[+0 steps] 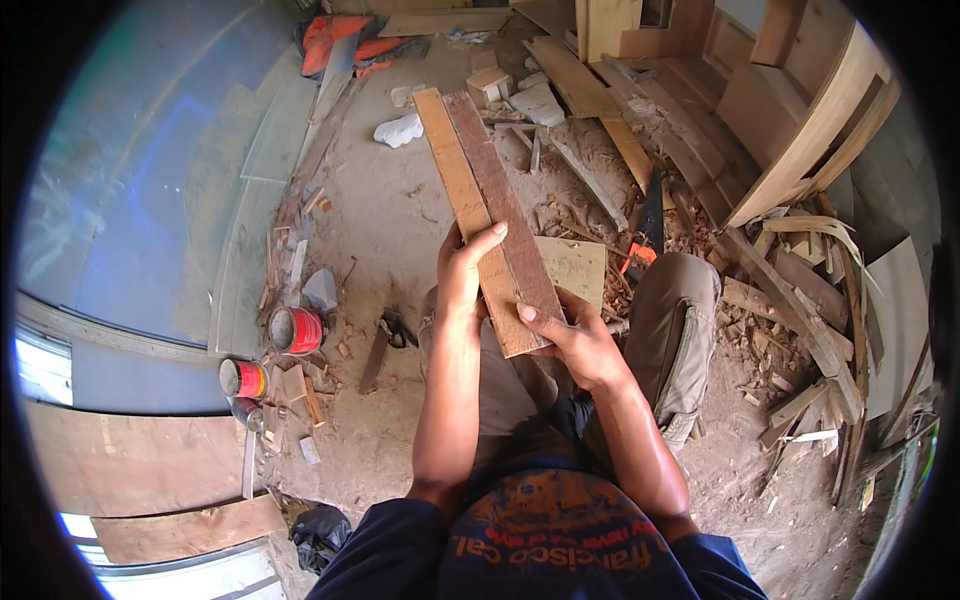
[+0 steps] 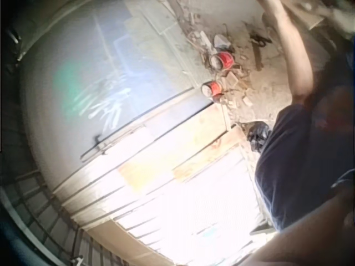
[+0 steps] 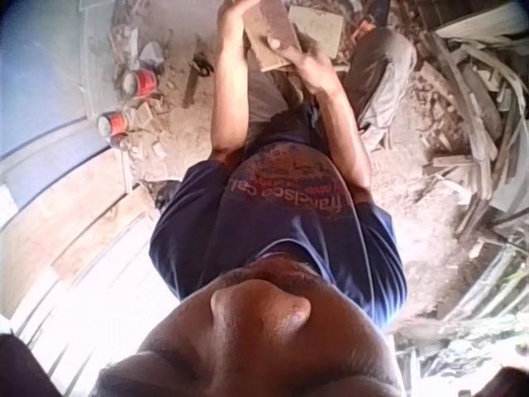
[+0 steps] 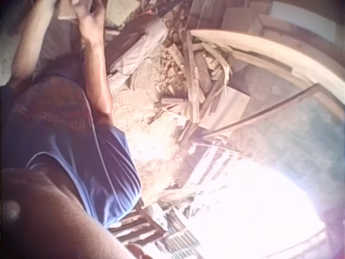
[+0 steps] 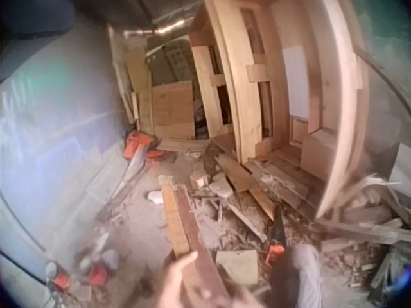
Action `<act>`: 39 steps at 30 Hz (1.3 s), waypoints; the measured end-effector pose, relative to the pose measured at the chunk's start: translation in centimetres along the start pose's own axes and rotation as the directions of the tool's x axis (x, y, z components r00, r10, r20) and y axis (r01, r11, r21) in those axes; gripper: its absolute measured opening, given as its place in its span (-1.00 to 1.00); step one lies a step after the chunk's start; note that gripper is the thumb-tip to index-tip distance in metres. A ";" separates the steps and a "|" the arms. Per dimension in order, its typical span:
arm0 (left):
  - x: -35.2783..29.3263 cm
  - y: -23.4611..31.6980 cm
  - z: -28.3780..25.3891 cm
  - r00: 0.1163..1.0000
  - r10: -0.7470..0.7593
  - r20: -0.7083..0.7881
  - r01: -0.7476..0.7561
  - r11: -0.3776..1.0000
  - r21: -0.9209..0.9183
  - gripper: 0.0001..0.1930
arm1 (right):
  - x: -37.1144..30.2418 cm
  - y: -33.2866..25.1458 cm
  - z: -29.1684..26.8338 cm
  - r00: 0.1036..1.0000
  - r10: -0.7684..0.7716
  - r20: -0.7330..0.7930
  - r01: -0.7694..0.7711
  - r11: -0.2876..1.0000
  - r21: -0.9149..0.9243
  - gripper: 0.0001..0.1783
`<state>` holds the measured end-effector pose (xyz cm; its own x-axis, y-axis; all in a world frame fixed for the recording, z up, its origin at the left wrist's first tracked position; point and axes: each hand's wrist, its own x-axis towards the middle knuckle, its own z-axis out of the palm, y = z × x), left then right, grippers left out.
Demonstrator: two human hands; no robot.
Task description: The person carves a piece of wood using a knife while sitting on the floor. They repeatedly scrape and shape the wood, then switch to a saw to cut a smaller piece of wood.
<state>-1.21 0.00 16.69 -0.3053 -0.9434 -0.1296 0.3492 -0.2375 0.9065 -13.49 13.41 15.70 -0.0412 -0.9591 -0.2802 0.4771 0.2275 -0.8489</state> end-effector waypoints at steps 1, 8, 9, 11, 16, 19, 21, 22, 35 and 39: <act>-0.1 -0.2 0.1 1.000 -0.005 0.001 0.005 1.000 0.005 -0.47 | 0.0 0.0 -0.1 1.000 0.007 0.002 -0.007 1.000 0.010 -0.07; 0.4 -1.1 -0.7 0.999 -0.041 -0.006 0.041 0.999 0.022 -0.44 | -0.1 -0.4 0.0 0.998 0.047 0.038 -0.048 0.998 0.027 0.01; 0.8 -1.2 -1.0 0.999 -0.047 0.015 0.047 0.999 0.026 -0.44 | 0.0 -0.5 0.0 0.999 0.009 0.033 -0.007 0.998 -0.061 0.03; 0.9 -2.0 -2.7 0.997 -0.056 0.053 0.055 0.998 0.035 -0.42 | -0.1 0.0 0.1 0.997 -0.069 0.036 0.075 0.970 -0.233 0.07; -0.9 -2.5 -1.8 0.979 0.105 0.174 -0.090 0.992 -0.092 -0.45 | 0.3 0.4 -2.7 0.985 -0.032 0.167 0.072 0.969 -0.236 0.11; -1.1 -3.7 -2.0 0.945 0.231 0.231 -0.225 0.973 -0.052 -0.30 | 0.5 1.8 -2.8 0.980 -0.129 0.150 0.171 0.932 -0.319 0.07; -0.9 -4.8 -3.0 0.930 0.225 0.292 -0.212 0.974 -0.075 -0.23 | 0.5 2.1 -2.9 0.962 -0.210 0.173 0.263 0.882 -0.392 0.06; -1.1 -5.0 -3.1 0.918 0.253 0.305 -0.230 0.967 -0.110 -0.22 | 0.2 1.6 -2.7 0.960 -0.219 0.176 0.275 0.864 -0.423 0.04; 0.7 1.9 -1.1 0.932 0.324 0.165 -0.311 0.945 -0.102 0.01 | 0.4 5.2 -3.1 0.834 -0.547 -0.072 0.167 0.375 -0.912 0.00; 0.3 2.1 0.4 0.956 0.293 0.028 -0.293 0.956 -0.016 -0.15 | 1.0 7.0 -3.0 0.770 -0.636 -0.043 0.169 0.269 -0.948 -0.03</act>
<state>-0.90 -0.67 18.74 -0.2141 -0.9647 0.1533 0.4370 0.0457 0.8983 -12.81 14.54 8.19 -0.3730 -0.8762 0.3053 -0.7111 0.0586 -0.7007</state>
